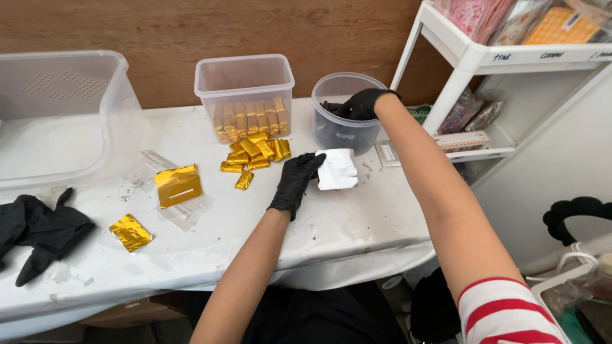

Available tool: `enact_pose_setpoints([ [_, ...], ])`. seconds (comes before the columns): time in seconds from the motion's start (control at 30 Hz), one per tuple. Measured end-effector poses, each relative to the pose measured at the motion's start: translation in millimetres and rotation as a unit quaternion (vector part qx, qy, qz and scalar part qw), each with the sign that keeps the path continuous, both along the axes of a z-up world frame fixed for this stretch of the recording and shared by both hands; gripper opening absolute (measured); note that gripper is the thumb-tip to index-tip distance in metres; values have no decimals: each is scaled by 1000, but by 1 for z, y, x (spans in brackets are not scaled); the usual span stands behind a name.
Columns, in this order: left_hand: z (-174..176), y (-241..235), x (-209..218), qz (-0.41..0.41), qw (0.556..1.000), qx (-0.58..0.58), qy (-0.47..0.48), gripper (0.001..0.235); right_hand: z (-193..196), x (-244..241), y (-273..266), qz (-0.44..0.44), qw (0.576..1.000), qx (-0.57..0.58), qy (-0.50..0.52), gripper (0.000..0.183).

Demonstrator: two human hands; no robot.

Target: The person wraps individual chocolate bars by hand using precut gold foil sheets and places them into a plastic container.

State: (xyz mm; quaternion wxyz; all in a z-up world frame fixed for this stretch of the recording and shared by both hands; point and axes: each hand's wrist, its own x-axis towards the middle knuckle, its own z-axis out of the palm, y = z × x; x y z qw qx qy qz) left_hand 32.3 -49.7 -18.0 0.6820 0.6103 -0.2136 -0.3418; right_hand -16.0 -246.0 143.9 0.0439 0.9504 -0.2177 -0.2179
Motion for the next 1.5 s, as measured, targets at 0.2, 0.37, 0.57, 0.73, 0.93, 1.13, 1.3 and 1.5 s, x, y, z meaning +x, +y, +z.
enact_pose_setpoints([
  [0.2, 2, 0, -5, 2, 1000, -3, 7, 42, -30, 9, -17, -24, 993, 70, -94, 45],
  [0.37, 0, 0, -3, 5, 1000, -3, 6, 43, -44, 17, -28, -25, 989, 82, -123, 40],
  [0.57, 8, 4, -4, 8, 1000, -4, 10, 41, -39, 11, -35, -54, 975, 122, -180, 35],
  [0.73, 8, 5, -1, 12, 1000, -18, 22, 38, 12, -19, -11, -51, 947, 168, -269, 34],
  [0.93, 14, 10, 2, 18, 998, -36, 56, 39, 42, -69, 43, -95, 816, 401, -405, 35],
  [1.13, 30, 26, -3, 52, 993, -65, 85, 39, -5, -92, 87, -25, 684, 473, -555, 27],
  [1.3, 31, 30, 2, 84, 990, -85, 73, 34, -42, -79, 109, 101, 590, 488, -635, 26],
  [1.5, 35, 30, 4, 113, 985, -111, 74, 31, -71, -80, 123, 172, 646, 349, -657, 32],
])
